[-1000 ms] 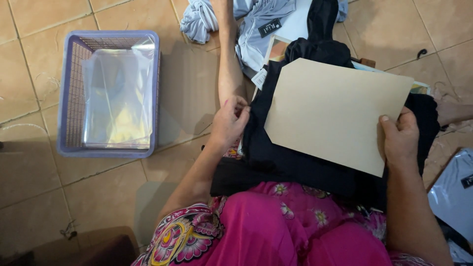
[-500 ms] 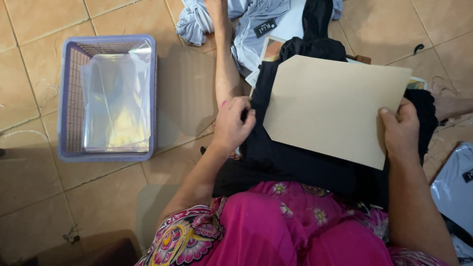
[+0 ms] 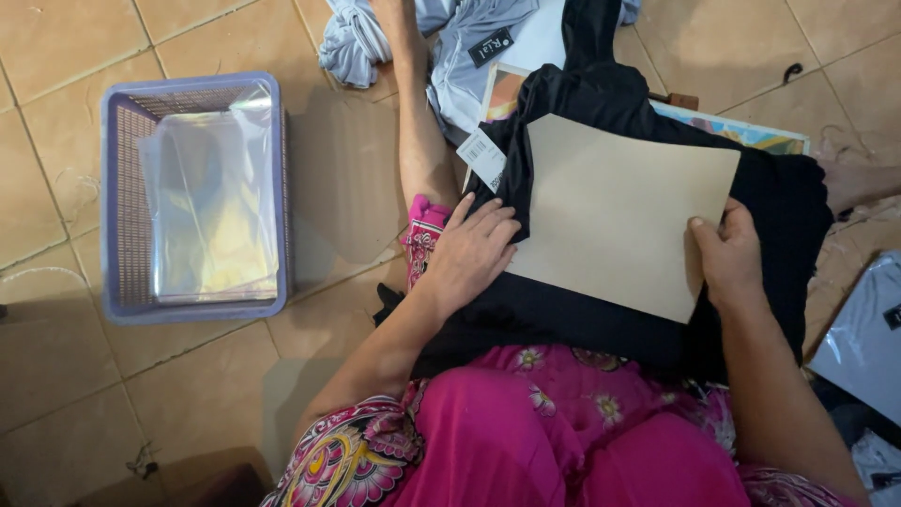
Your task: The person folds a light blue shirt and a black shirt, placing a cardboard insert inside each one and smoothing them down by hand.
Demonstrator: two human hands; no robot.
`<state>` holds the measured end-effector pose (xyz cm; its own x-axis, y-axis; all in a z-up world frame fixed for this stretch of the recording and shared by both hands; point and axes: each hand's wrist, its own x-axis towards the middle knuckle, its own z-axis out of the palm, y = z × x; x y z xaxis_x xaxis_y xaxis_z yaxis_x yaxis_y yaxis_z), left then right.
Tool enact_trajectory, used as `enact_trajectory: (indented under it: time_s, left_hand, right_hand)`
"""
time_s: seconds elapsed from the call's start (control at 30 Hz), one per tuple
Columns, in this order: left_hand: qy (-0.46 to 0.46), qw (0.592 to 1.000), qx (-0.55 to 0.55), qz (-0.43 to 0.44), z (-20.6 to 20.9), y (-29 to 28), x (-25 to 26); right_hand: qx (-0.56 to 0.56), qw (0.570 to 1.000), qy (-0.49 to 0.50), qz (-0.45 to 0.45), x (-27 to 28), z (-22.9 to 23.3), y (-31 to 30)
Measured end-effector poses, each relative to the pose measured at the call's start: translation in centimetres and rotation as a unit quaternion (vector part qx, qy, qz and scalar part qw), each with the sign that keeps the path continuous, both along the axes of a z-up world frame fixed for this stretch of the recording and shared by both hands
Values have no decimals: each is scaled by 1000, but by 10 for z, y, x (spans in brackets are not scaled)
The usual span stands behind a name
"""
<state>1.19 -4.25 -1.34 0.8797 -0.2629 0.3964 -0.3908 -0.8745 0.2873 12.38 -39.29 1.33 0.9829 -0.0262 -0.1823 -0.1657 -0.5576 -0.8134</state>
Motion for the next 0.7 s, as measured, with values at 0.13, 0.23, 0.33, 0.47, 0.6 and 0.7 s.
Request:
enact_trajectory:
  time_s: [0.13,0.23,0.33,0.47,0.6,0.7]
  left_hand:
    - [-31,999,31,-13,-2,-1,-5]
    - [-33,999,37,-22,1,0,-7]
    - [-29,998,42,-35,9,2,-8]
    - [-91,996,21,-7,-10,-4,-3]
    - [-89,995,45,-20,-3,-6,-3]
    - [-95,993,58,-25,0,-6,-3]
  right_hand:
    - [-21,999,-16,39,-2,8,-5]
    - [-100,981,-137,92,6,6,-14]
    - [-178,922,-294,176,9,19,11]
    - [-252,892,-228,297,-9,33,91]
    - [-175,811,-404,386,-8,-8,153]
    - [-188,843,-314,394,-3,-23,167]
